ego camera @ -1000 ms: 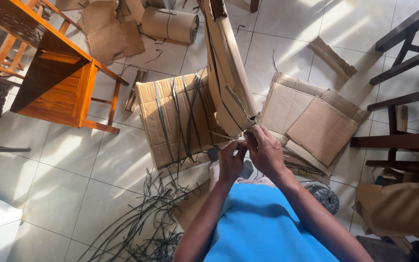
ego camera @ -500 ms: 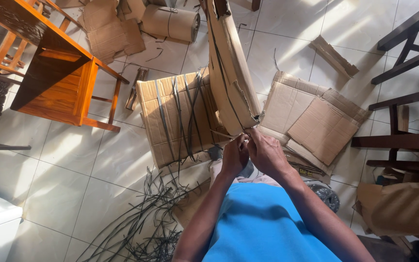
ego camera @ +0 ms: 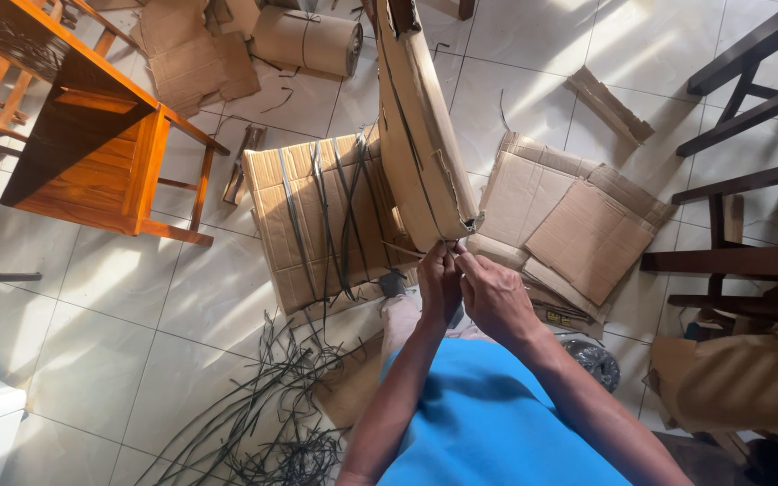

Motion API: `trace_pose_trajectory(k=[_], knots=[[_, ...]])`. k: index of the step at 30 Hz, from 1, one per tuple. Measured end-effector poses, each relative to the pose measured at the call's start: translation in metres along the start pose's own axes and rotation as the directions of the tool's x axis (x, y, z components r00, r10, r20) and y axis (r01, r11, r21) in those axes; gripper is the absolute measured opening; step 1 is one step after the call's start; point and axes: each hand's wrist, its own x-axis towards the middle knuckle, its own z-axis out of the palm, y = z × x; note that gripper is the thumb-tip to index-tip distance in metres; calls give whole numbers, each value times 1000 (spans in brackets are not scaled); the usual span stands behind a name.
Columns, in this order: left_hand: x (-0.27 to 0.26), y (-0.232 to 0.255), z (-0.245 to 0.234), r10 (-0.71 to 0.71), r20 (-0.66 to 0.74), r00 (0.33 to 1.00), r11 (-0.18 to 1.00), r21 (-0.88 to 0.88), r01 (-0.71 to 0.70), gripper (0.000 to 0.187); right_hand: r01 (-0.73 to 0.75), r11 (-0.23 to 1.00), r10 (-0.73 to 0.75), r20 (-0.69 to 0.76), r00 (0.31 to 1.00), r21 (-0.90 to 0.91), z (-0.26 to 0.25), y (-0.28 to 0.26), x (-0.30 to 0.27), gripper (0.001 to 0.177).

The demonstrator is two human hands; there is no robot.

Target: Packing wooden chairs with cardboard sheets and securing them with plastic ties

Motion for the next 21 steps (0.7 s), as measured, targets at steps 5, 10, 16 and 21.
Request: trace_pose_trajectory(k=[5, 10, 16, 21], knots=[[-3, -13, 8, 52, -75, 996, 995, -77, -57, 27, 8, 1000, -8, -29, 1000, 28, 14, 15, -22, 14], [7, -11, 3, 33, -22, 999, 996, -78, -35, 24, 35, 989, -25, -71, 997, 147, 12, 24, -7, 19], [-4, 14, -16, 60, -6, 998, 998, 28, -60, 23, 68, 978, -41, -135, 990, 199, 14, 25, -5, 24], [-9, 6, -25, 187, -52, 981, 977, 117, -180, 16, 96, 973, -48, -222, 974, 209, 18, 20, -7, 40]])
